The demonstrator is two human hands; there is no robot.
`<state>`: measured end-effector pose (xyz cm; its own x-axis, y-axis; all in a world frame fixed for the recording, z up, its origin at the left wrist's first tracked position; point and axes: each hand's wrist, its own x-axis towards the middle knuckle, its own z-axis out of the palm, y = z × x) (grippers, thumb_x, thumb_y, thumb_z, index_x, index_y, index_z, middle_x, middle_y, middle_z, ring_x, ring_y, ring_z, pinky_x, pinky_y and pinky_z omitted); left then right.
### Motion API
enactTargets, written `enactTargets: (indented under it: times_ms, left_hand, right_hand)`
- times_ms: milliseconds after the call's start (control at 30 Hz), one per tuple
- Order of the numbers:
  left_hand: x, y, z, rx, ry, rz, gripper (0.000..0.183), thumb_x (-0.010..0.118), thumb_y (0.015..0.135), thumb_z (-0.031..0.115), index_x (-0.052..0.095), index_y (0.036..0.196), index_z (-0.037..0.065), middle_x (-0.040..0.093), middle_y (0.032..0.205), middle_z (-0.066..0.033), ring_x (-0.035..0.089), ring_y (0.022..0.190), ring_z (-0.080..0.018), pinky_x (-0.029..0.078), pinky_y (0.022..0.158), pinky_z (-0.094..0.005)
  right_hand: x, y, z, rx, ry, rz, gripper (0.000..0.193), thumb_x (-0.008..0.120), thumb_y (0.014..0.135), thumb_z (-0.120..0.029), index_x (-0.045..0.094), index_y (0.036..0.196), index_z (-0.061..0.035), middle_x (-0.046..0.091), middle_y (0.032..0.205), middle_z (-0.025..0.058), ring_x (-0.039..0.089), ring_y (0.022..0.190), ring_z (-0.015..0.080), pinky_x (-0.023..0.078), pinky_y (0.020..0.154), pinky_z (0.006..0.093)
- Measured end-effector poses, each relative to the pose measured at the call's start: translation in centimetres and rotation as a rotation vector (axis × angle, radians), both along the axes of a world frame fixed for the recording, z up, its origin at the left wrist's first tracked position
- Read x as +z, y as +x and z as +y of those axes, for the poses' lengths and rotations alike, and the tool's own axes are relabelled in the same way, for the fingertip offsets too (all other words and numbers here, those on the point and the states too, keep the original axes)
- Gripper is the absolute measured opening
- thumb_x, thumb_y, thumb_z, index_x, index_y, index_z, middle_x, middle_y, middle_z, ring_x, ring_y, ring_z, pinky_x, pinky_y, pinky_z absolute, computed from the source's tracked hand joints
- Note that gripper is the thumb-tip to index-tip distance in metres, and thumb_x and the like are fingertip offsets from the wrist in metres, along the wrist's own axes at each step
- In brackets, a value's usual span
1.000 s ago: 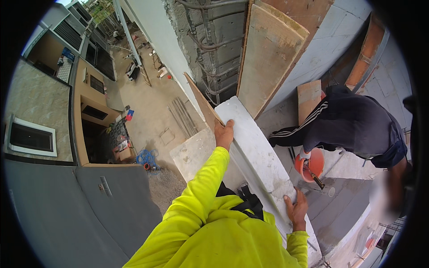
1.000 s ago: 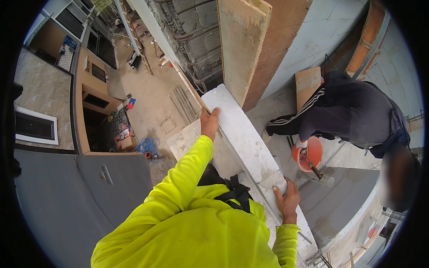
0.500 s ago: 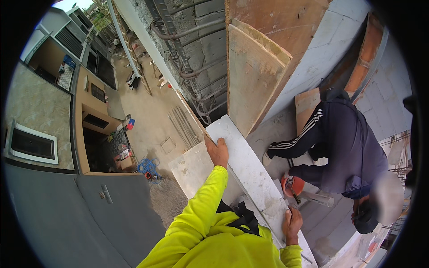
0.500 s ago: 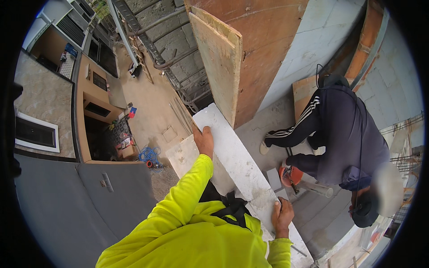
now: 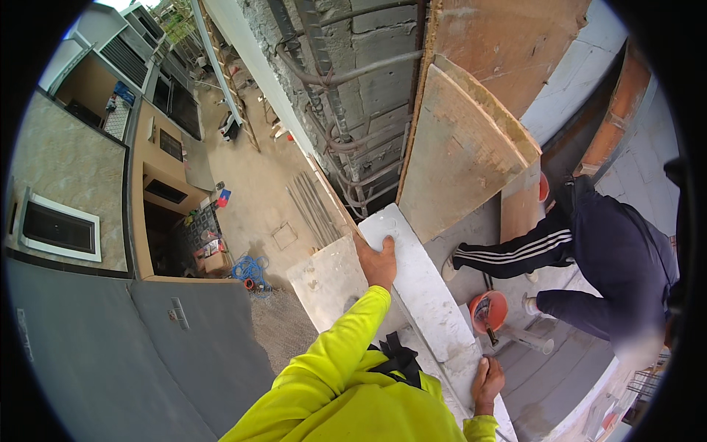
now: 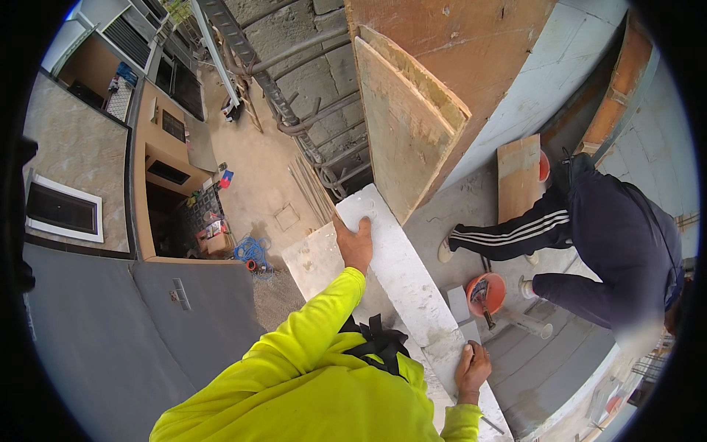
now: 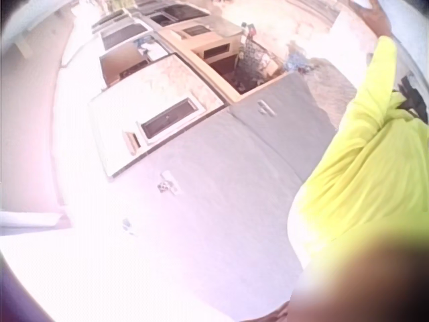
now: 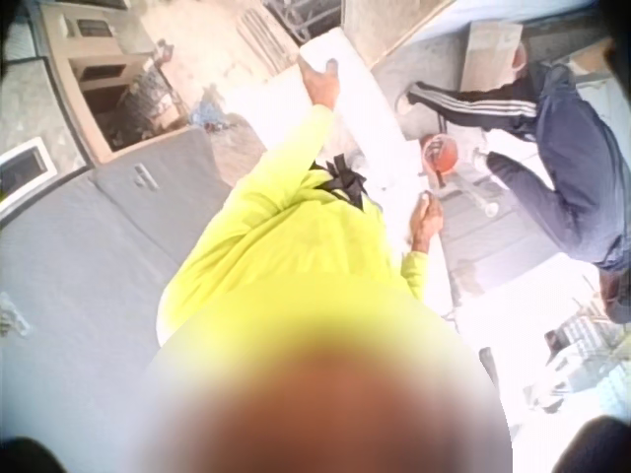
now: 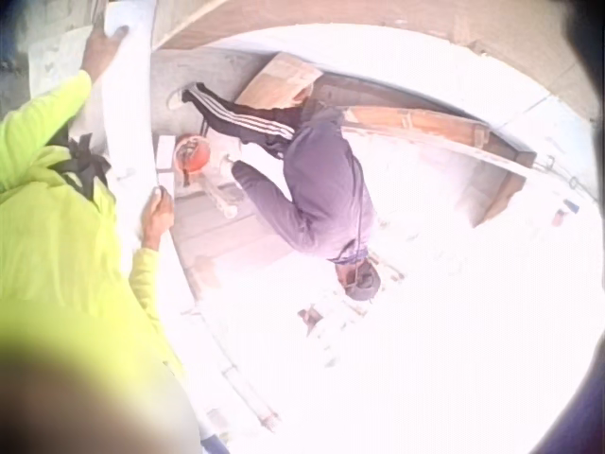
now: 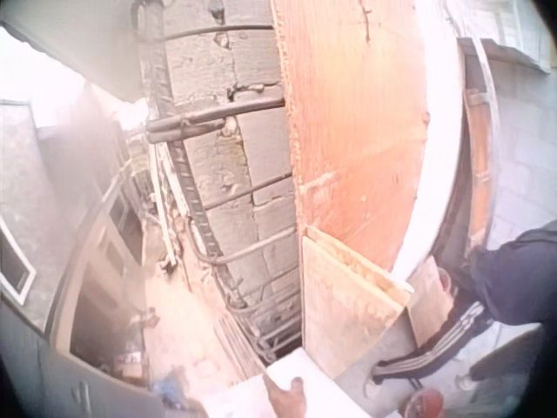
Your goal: The person positions a wooden board against a concrete wall and uses a hammer to drive nails into it, securing the board as part of a formwork assembly. The person then walks along the wall and picks up a blue cup.
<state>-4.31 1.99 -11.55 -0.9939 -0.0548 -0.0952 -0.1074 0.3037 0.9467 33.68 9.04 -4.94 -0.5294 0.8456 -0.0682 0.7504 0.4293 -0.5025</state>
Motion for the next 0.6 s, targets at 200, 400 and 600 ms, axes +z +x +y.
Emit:
enactTargets:
  times_ms: [200, 400, 600]
  left_hand:
    - [0.8, 0.6, -0.3, -0.011, -0.136, 0.016, 0.086, 0.069, 0.080, 0.028, 0.027, 0.140, -0.017, 0.038, 0.141, -0.0361, 0.034, 0.136, -0.0446, 0.027, 0.115, -0.0438]
    - [-1.9, -3.6, -3.7, 0.051, 0.320, -0.198, 0.077, 0.057, 0.090, 0.044, 0.037, 0.141, -0.010, 0.042, 0.142, -0.0304, 0.038, 0.135, -0.0410, 0.028, 0.114, -0.0409]
    - [-3.1, -11.4, -3.4, -0.038, 0.160, -0.275, 0.081, 0.064, 0.083, 0.048, 0.045, 0.137, -0.010, 0.059, 0.121, -0.0304, 0.058, 0.114, -0.0384, 0.043, 0.100, -0.0387]
  right_hand:
    - [-1.0, 0.5, -0.2, -0.021, 0.024, -0.015, 0.029, 0.053, 0.097, -0.027, 0.069, 0.094, -0.0035, 0.064, 0.079, 0.0190, 0.061, 0.073, 0.0371, 0.047, 0.065, 0.0431]
    - [-1.9, 0.6, 0.2, -0.058, -0.017, -0.025, 0.041, 0.050, 0.098, -0.036, 0.066, 0.086, -0.0006, 0.061, 0.070, 0.0179, 0.057, 0.060, 0.0290, 0.043, 0.057, 0.0402]
    - [-2.1, -0.3, 0.0, -0.124, -0.103, 0.090, 0.043, 0.048, 0.100, -0.035, 0.065, 0.083, 0.0009, 0.059, 0.065, 0.0095, 0.050, 0.061, 0.0154, 0.043, 0.059, 0.0341]
